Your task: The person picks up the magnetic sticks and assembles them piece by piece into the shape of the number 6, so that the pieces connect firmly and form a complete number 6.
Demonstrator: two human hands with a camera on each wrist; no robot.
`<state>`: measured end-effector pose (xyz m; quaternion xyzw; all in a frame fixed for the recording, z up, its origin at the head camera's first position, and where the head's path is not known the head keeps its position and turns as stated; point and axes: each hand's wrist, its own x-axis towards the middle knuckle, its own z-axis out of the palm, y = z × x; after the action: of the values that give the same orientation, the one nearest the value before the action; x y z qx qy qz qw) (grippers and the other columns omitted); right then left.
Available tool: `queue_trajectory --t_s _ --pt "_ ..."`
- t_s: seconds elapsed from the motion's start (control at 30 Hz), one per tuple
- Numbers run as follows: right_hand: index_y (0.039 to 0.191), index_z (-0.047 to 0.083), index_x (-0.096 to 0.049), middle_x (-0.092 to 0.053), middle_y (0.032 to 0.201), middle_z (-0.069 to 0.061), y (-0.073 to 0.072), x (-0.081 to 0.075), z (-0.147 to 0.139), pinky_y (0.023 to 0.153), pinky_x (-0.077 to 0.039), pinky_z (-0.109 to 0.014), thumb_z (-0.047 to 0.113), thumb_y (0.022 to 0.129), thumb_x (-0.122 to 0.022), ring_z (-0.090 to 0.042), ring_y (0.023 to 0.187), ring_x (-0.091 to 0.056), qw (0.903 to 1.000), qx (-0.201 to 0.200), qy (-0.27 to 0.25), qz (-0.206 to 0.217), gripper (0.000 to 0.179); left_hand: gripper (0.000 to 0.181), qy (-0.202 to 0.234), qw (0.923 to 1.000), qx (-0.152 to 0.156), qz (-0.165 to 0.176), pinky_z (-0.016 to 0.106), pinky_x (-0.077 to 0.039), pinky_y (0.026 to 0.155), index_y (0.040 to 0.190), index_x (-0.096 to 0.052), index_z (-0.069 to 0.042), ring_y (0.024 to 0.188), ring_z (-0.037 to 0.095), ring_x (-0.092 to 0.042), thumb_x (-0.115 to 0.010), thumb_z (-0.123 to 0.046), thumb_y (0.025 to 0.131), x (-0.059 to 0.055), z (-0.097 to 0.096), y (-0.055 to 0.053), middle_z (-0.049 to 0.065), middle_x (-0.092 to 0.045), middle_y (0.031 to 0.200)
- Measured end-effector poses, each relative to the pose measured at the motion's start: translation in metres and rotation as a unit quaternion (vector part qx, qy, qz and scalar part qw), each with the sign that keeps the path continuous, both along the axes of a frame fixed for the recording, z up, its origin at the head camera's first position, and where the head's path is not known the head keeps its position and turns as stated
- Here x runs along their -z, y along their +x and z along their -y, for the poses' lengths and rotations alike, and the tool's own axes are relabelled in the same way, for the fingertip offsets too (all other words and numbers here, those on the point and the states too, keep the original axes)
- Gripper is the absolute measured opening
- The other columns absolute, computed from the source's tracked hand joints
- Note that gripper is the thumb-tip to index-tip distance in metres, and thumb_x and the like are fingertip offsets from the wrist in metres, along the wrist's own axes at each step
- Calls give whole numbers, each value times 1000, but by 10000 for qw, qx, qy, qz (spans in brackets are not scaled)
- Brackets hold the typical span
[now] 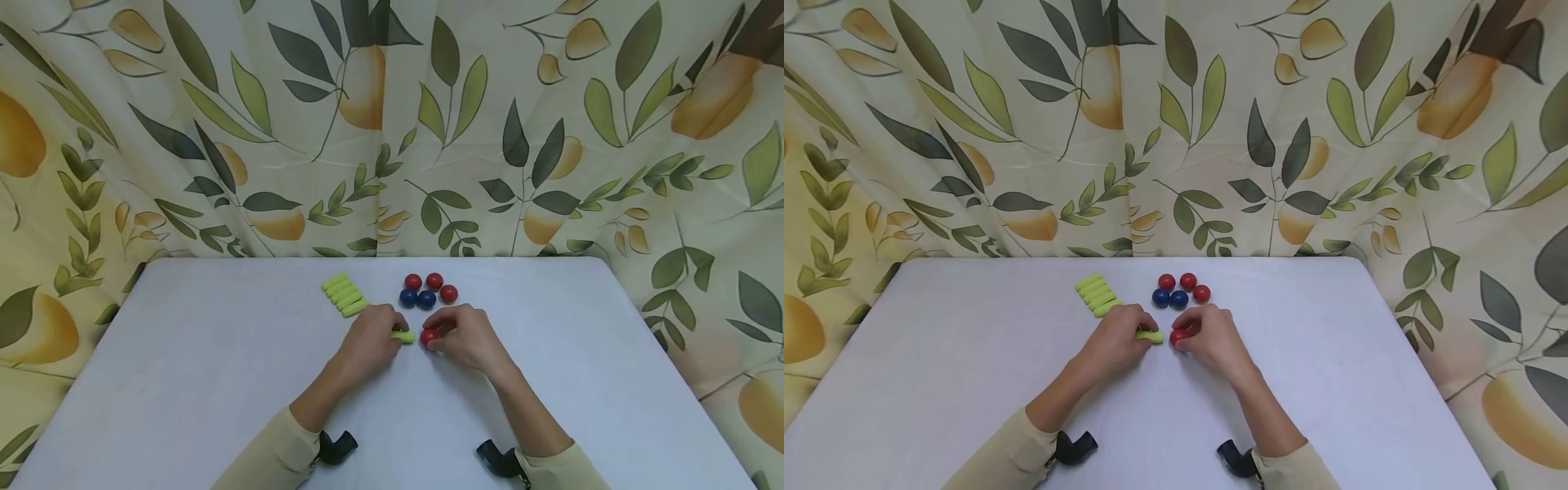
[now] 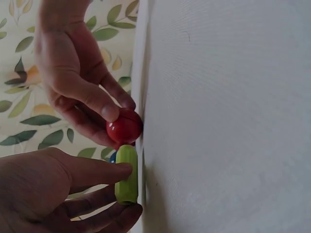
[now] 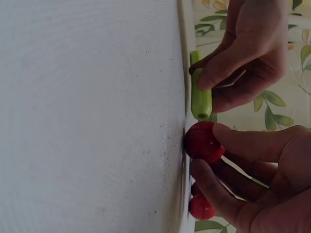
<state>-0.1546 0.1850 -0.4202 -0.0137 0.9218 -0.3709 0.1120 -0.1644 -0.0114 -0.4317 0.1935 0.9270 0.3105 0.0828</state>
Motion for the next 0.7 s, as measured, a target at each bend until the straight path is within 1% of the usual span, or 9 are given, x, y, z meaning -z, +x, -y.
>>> queue_trajectory --t_s 0.23,0.5,0.7 --pt "105 13 -82 -76 89 0 0 1 3 76 -59 -32 7 83 -86 -17 87 -68 10000 -8 13 -54 23 19 43 9999 92 -85 30 -58 84 106 -81 -6 92 15 -65 -79 -1 88 3 -1 -1 3 -72 97" --pt "108 12 -81 -77 91 -1 -1 0 2 78 -59 -32 8 84 -85 -18 86 -68 10000 -80 -5 -29 25 18 88 9999 86 -21 27 -55 80 106 -82 -7 88 14 -63 -80 -4 88 4 -3 -2 1 -72 93" --pt "109 11 -81 -77 92 -1 -1 -1 1 77 -58 -33 7 85 -85 -19 87 -68 9999 -106 3 -33 25 18 41 9999 94 -9 27 -55 80 107 -82 -8 88 14 -62 -80 -5 89 3 -4 -3 1 -71 94"
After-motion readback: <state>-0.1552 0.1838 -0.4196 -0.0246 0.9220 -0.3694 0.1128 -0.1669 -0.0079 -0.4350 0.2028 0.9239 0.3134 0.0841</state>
